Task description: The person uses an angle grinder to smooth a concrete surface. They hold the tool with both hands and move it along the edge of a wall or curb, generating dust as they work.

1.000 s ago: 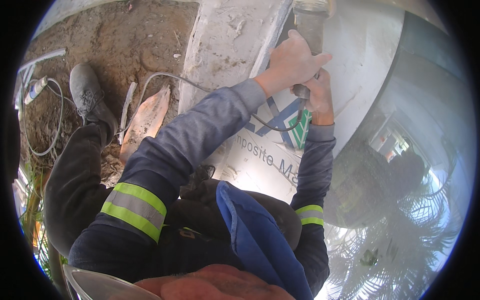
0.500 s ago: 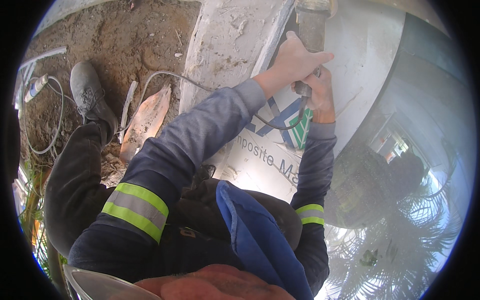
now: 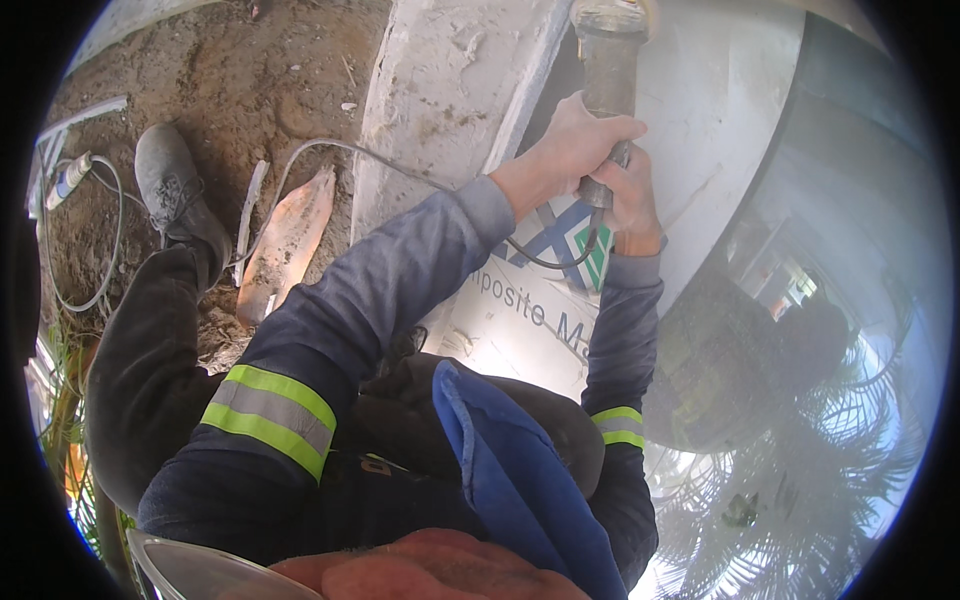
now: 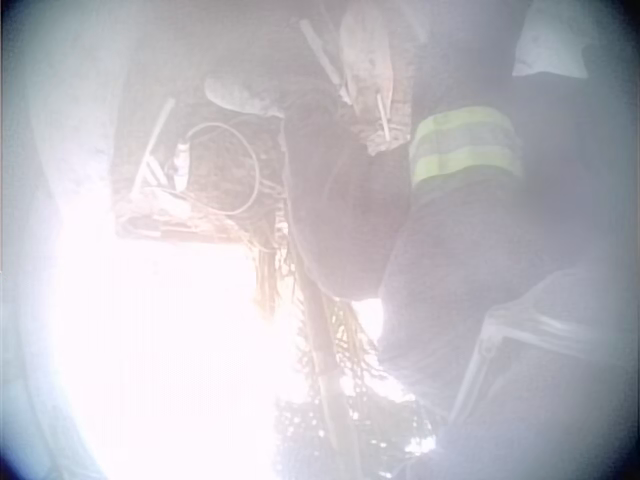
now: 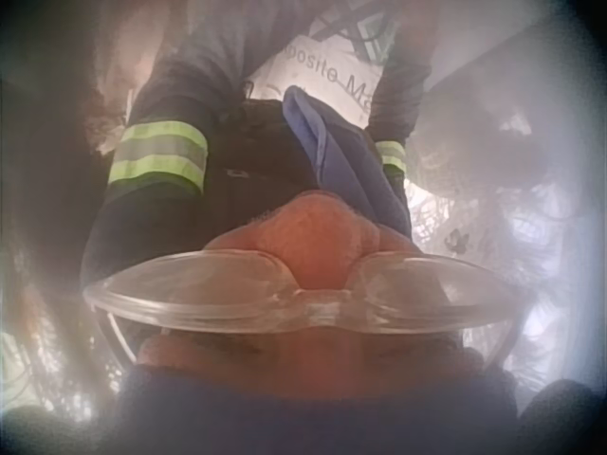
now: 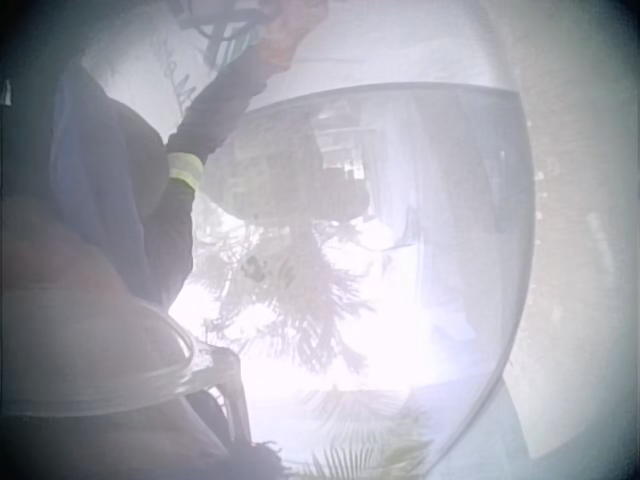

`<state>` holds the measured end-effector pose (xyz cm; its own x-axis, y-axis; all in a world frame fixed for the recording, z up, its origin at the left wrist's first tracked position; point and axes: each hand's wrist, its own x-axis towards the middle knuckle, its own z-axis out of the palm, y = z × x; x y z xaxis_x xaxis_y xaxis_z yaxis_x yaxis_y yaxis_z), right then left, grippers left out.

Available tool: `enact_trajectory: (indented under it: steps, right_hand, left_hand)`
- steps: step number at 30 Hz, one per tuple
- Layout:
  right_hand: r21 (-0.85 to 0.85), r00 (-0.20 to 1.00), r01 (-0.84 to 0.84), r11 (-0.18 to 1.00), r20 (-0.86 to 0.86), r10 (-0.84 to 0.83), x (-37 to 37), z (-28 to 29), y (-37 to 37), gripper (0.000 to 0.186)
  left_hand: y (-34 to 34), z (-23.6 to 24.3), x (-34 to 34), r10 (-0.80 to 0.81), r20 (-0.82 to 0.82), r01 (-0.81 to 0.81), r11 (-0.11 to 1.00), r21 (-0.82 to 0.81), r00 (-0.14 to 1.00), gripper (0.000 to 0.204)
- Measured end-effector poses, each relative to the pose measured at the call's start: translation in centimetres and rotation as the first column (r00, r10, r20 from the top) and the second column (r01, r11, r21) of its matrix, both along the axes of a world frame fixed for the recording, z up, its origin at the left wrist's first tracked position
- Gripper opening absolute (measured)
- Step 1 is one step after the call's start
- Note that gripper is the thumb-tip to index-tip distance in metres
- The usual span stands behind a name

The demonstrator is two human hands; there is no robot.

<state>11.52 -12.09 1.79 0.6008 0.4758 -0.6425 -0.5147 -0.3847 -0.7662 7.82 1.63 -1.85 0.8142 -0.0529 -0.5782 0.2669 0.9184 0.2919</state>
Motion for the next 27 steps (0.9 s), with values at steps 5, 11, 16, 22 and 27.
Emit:
enact_trajectory:
  steps: [5, 11, 16, 22, 27]
  right_hand:
    - [-0.007, 0.996, -0.09, 0.996, -0.015, 0.089, 0.1, 0.6, -0.4, 0.034]
    - [-0.033, 0.999, -0.045, 0.998, -0.001, 0.045, 0.4, 0.6, 0.5, 0.034]
    - [-0.035, 0.997, -0.075, 0.997, 0.032, 0.076, 1.2, 0.3, 0.4, 0.034]
    - [-0.055, 0.996, -0.072, 0.996, 0.05, 0.075, 1.8, 0.2, 1.0, 0.034]
    - [-0.054, 0.994, -0.093, 0.994, 0.05, 0.095, 2.3, 0.3, 1.6, 0.033]
  left_hand:
    - [-0.5, 0.1, -0.3, 0.028, -0.01, -0.028, 1.0, -0.013, 1.0, 0.034]
    - [-0.2, -0.2, 0.2, 0.054, 0.008, -0.054, 0.998, 0.024, 0.999, 0.033]
    - [0.0, -0.3, 0.8, 0.047, 0.024, -0.048, 0.999, 0.013, 0.999, 0.032]
    - [0.6, -0.6, 1.5, 0.034, 0.035, -0.035, 0.999, 0.026, 0.999, 0.029]
    - [0.8, -0.8, 2.1, 0.007, 0.028, -0.008, 0.999, 0.041, 1.0, 0.026]
